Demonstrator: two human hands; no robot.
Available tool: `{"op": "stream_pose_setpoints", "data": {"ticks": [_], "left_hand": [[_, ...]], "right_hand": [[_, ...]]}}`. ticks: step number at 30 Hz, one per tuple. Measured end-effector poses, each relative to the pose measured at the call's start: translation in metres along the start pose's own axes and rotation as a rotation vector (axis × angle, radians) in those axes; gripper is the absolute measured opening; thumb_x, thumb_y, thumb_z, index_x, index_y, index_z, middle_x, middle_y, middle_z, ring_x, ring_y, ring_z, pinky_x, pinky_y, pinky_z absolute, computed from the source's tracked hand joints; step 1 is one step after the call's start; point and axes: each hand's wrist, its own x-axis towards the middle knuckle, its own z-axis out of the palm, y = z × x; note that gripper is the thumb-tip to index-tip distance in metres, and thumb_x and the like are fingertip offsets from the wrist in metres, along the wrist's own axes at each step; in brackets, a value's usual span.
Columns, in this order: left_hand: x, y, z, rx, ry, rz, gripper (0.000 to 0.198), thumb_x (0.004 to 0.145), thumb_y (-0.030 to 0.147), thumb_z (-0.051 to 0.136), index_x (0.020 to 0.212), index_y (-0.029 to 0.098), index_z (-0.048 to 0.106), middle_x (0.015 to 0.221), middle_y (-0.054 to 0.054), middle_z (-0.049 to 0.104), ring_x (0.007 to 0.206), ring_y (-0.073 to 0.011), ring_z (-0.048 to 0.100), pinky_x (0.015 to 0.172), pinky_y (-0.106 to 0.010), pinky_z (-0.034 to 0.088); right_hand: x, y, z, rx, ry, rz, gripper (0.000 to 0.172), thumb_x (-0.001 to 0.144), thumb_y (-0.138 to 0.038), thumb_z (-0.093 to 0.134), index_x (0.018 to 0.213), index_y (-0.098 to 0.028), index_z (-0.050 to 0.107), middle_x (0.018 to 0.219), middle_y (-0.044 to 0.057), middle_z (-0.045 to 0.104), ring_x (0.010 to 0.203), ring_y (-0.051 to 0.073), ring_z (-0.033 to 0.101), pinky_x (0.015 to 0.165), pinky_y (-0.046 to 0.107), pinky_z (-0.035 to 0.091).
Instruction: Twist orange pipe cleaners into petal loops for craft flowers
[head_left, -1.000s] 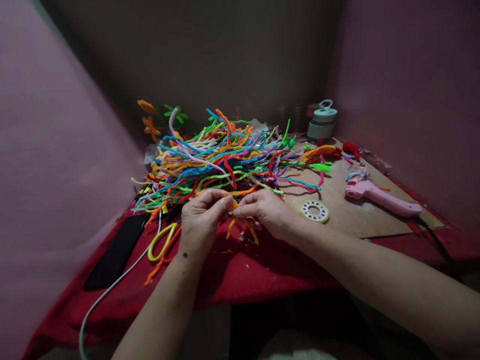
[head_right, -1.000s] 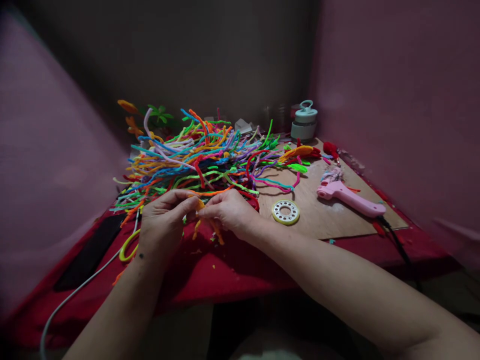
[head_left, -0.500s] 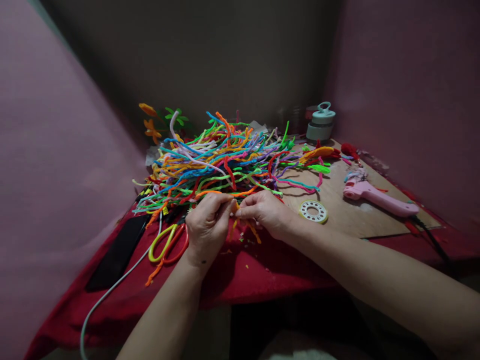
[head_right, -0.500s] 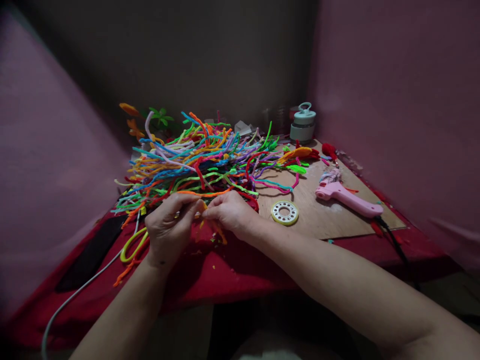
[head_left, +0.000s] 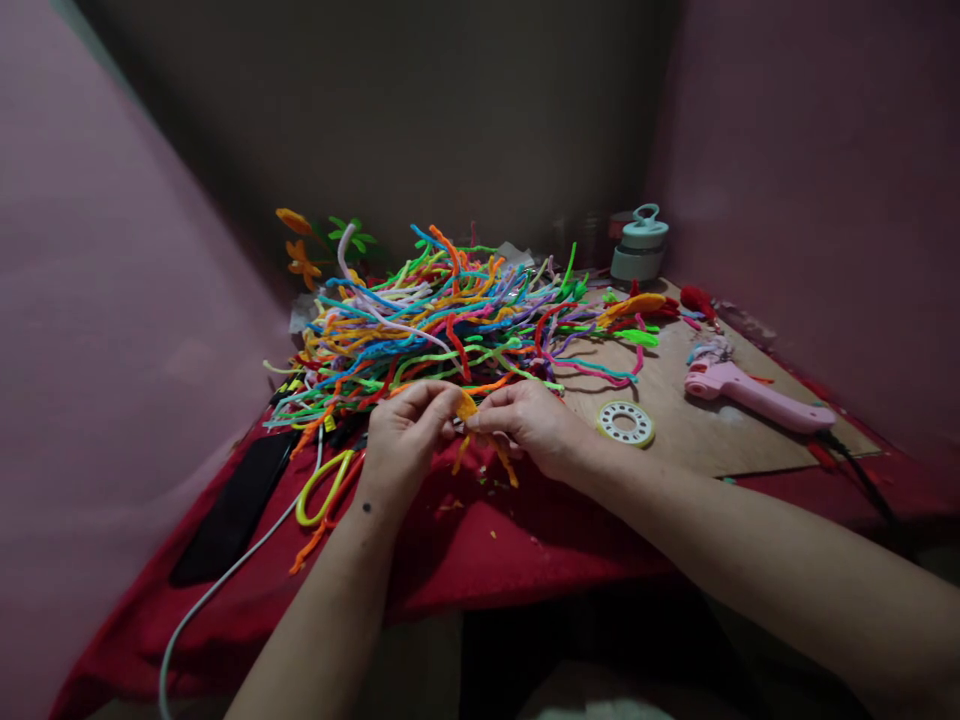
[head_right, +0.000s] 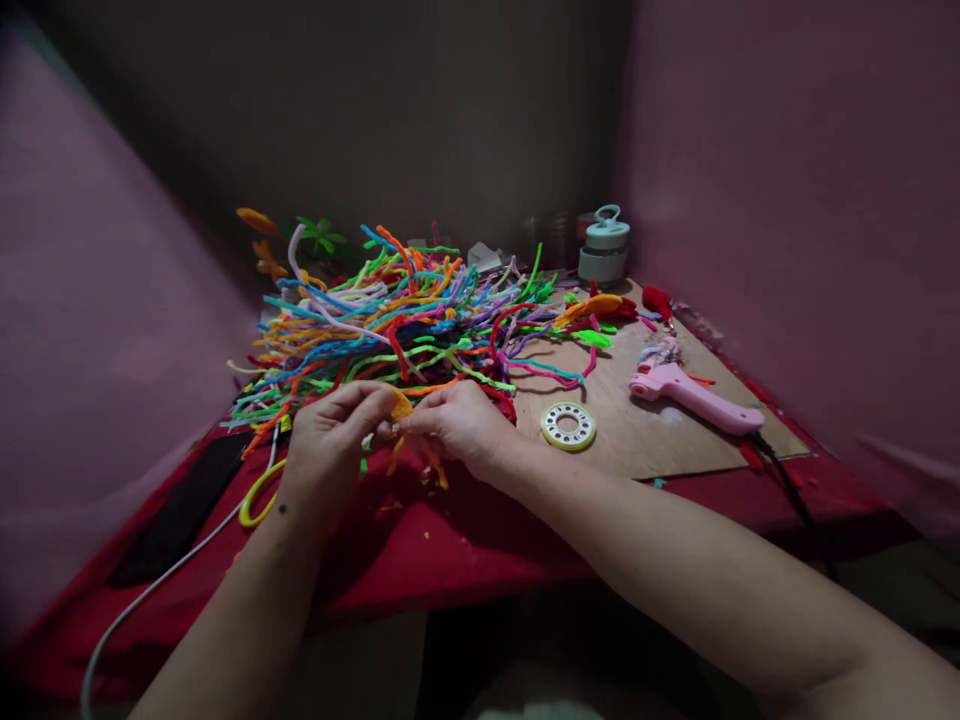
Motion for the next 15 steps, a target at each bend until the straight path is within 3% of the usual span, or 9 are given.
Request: {"op": "stream_pose_setpoints", "data": {"ticks": [3,9,15], "left_hand": [[-0.0003,0.0024,-0.0002,-0.035,-0.022,-0.047,0.013,0.071,0.028,0.064,0.067,0.016,0.063,0.049,0.004,0.051,0.044,-0.0074,0.043,0.042,-0.019,0.033],[0.0013,0.0007,-0.0017,-0.052,-0.066,-0.051,0.017,0.073,0.032,0.062,0.070,0.016,0.064,0.054,0.003,0.055,0.046,-0.0075,0.045,0.045,-0.019,0.034],[0.0036,-0.0039,-0.0037,-0.094,-0.255,-0.123,0.021,0.069,0.035,0.067,0.077,0.015,0.064,0.067,0.000,0.062,0.057,-0.0104,0.053,0.054,-0.021,0.040]], "right_hand": [[0.0001,0.0008,-0.0007,0.026,-0.044,-0.009,0.016,0.062,-0.021,0.063,0.050,-0.014,0.054,0.038,-0.006,0.043,0.032,0.005,0.031,0.036,0.022,0.019],[0.0016,0.0001,-0.0025,0.110,-0.046,-0.006,0.017,0.061,-0.021,0.065,0.051,-0.014,0.054,0.039,-0.006,0.042,0.034,0.004,0.031,0.036,0.021,0.020],[0.0054,0.0002,-0.0050,0.234,0.008,-0.008,0.017,0.059,-0.022,0.069,0.059,-0.013,0.055,0.049,-0.003,0.053,0.039,0.006,0.043,0.038,0.019,0.034]]}}
